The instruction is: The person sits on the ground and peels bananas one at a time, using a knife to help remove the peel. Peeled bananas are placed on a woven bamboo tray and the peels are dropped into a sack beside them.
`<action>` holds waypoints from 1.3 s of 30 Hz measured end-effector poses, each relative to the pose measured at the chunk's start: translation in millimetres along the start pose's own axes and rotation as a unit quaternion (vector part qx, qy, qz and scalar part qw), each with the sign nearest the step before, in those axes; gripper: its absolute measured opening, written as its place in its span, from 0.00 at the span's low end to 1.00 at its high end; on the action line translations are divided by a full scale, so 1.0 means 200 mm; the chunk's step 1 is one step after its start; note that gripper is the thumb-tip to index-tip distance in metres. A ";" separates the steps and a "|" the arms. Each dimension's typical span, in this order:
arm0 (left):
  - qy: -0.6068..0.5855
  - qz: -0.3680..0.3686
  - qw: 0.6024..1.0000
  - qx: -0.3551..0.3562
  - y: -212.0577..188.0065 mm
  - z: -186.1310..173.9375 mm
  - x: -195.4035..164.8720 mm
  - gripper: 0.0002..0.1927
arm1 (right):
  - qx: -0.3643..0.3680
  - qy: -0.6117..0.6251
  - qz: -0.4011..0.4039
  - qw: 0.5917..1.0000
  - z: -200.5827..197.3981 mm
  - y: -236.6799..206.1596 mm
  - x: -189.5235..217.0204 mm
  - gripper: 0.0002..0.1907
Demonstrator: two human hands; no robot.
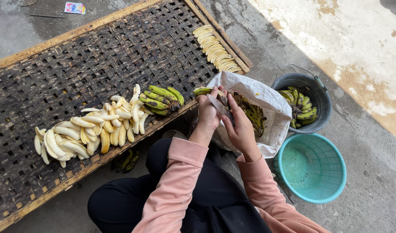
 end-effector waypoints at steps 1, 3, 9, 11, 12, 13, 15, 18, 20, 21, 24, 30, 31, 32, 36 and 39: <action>-0.009 -0.006 1.000 0.009 0.00 0.00 0.00 0.20 | 0.026 -0.009 0.052 0.998 0.00 0.01 0.01 0.33; 0.012 0.006 1.000 -0.019 0.00 -0.01 0.00 0.26 | 0.081 -0.028 0.154 0.984 0.01 0.03 0.03 0.32; 0.034 0.007 0.999 0.014 -0.01 0.01 0.00 0.38 | -0.018 0.051 0.074 0.996 0.05 0.03 0.00 0.23; 0.061 0.007 0.998 0.025 -0.03 0.03 0.00 0.39 | 0.005 0.108 0.132 0.985 0.07 0.02 -0.05 0.21; 0.072 0.003 0.997 0.037 -0.03 0.04 -0.01 0.39 | 0.018 0.136 0.162 0.977 0.07 0.01 -0.08 0.21; 0.084 -0.001 0.995 0.048 -0.04 0.05 -0.01 0.39 | 0.015 0.137 0.146 0.980 0.08 0.01 -0.11 0.19; 0.111 -0.030 0.993 0.034 -0.05 0.07 -0.04 0.36 | 0.010 0.137 0.116 0.984 0.06 -0.01 -0.17 0.17; 0.154 -0.124 0.976 0.095 -0.07 0.10 -0.11 0.23 | 0.060 0.323 0.243 0.913 0.00 -0.02 -0.28 0.14; 0.180 -0.184 0.958 0.129 -0.09 0.12 -0.16 0.18 | 0.041 0.336 0.221 0.915 -0.06 0.00 -0.37 0.13; 0.192 -0.205 0.951 0.129 -0.11 0.13 -0.18 0.16 | 0.031 0.342 0.210 0.915 -0.10 0.01 -0.41 0.13; 0.220 -0.246 0.931 0.155 -0.15 0.17 -0.17 0.18 | -0.004 0.312 0.224 0.923 -0.16 0.02 -0.52 0.13; 0.245 -0.271 0.903 0.225 -0.19 0.25 -0.15 0.21 | -0.044 0.299 0.285 0.909 -0.10 -0.03 -0.67 0.13; 0.238 -0.277 0.899 0.241 -0.20 0.25 -0.16 0.21 | -0.071 0.282 0.293 0.911 -0.09 -0.04 -0.69 0.13; 0.236 -0.282 0.901 0.230 -0.20 0.26 -0.17 0.21 | -0.097 0.263 0.301 0.911 -0.09 -0.04 -0.72 0.14; 0.197 -0.235 0.936 0.172 -0.19 0.24 -0.20 0.20 | -0.063 0.231 0.380 0.893 -0.09 -0.09 -0.78 0.18; 0.180 -0.131 0.967 0.121 -0.14 0.19 -0.17 0.18 | -0.024 0.253 0.354 0.900 -0.02 -0.12 -0.75 0.15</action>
Point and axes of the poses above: each hand's wrist, its own y-axis towards the middle knuckle, its own z-axis out of the palm, x = y × z, the point moved 1 cm from there along y, towards the middle knuckle, and after that the axes turned 7 degrees about -y, right-handed, at the moved point
